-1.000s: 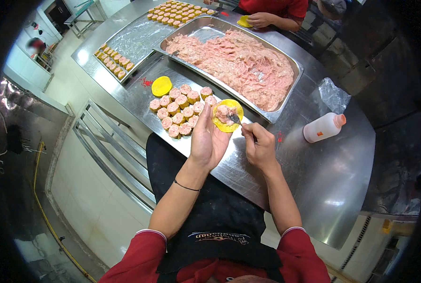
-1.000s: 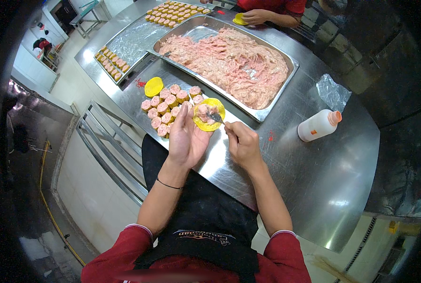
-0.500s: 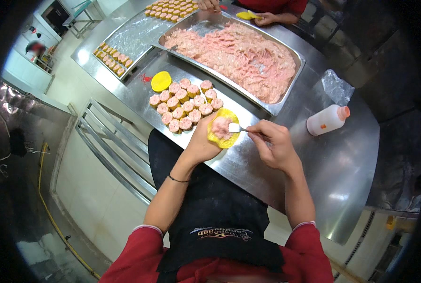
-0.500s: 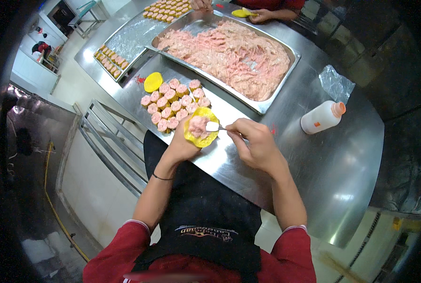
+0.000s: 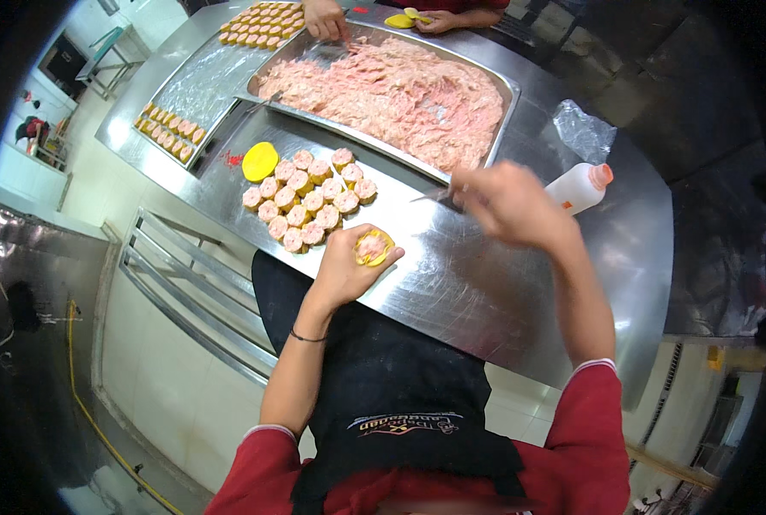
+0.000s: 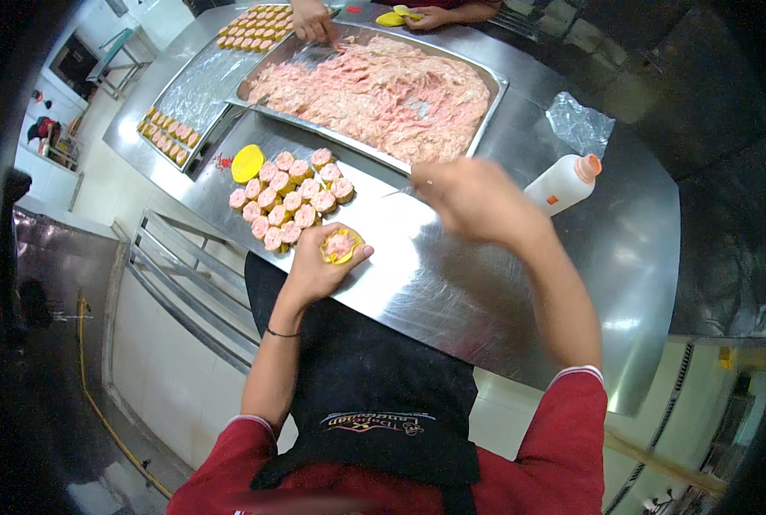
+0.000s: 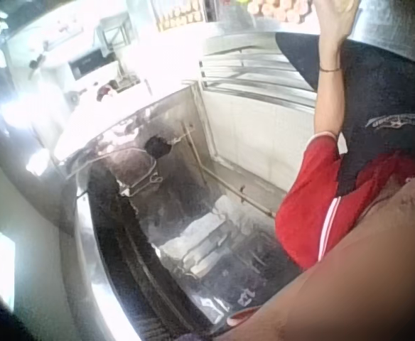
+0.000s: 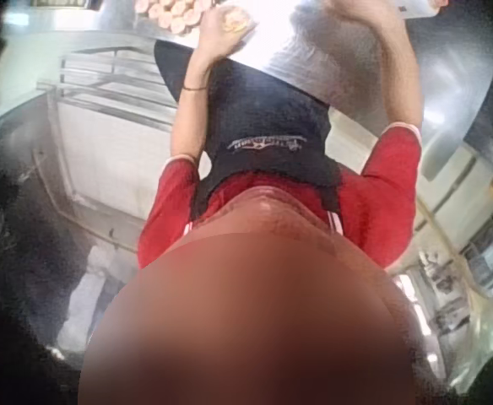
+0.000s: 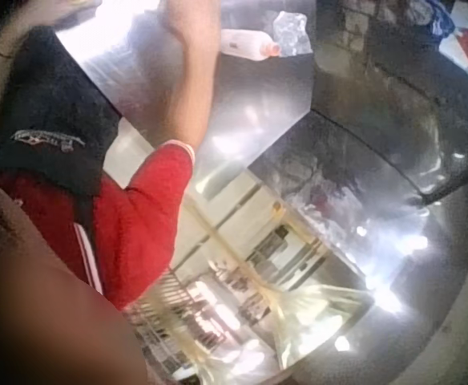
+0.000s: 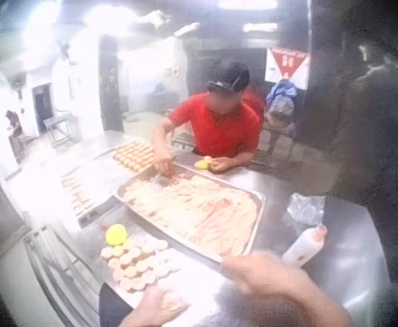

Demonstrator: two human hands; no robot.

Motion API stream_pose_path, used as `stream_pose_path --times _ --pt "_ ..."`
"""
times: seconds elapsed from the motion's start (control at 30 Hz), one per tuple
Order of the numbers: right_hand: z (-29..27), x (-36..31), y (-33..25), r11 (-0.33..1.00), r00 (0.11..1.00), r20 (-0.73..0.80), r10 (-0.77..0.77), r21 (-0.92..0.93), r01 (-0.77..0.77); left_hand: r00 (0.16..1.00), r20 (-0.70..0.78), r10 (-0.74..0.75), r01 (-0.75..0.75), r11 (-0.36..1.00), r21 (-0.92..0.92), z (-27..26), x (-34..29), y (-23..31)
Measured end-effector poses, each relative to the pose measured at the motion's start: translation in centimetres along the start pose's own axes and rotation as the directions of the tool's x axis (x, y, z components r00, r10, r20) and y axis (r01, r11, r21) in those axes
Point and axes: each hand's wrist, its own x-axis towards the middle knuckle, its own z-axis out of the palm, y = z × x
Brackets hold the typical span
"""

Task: The person scoops pink paste onto yellow discs, shapes it with a small spatula, and places the assembled items onto a metal tray. The person repeats this process multiple times, arranging the finished items in rows on the tray.

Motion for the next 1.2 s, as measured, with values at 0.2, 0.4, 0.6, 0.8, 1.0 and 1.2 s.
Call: stream_pose_path --times 0.2,0.4,0.6,0.8,1.0,1.2 --pt "-2.5 6.3 9.4 0.772 0.908 -0.112 0.404 -0.49 -0.404 0.983 -0.139 0.119 -0.131 0.989 -0.076 3.5 -1.5 -2.9" --pt "-0.9 9.7 13.1 0.676 0.903 0.046 0.427 -0.68 -0.285 0.956 -0.153 0.252 -0.255 0.967 -0.002 3.3 -1.1 -3.6" --pt "-1.7 10.1 12.1 0.724 0.922 0.129 0.365 -0.662 -0.194 0.96 -0.165 0.224 -0.233 0.972 -0.035 3.2 -1.2 -3.6" --pt "-1.8 7.6 12.6 0.807 0.943 0.039 0.332 -0.53 -0.262 0.96 -0.169 0.225 -0.234 0.972 -0.035 3.2 -1.2 -3.4" --pt "-1.6 6.6 12.6 0.977 0.979 0.051 0.198 -0.089 -0.193 0.919 -0.232 0.318 -0.333 0.943 -0.026 3.2 -1.3 -4.1" --pt "2.3 2.7 6.1 0.792 0.982 0.032 0.184 0.587 -0.167 0.973 -0.134 0.186 -0.193 0.98 -0.042 2.1 -1.3 -3.4"
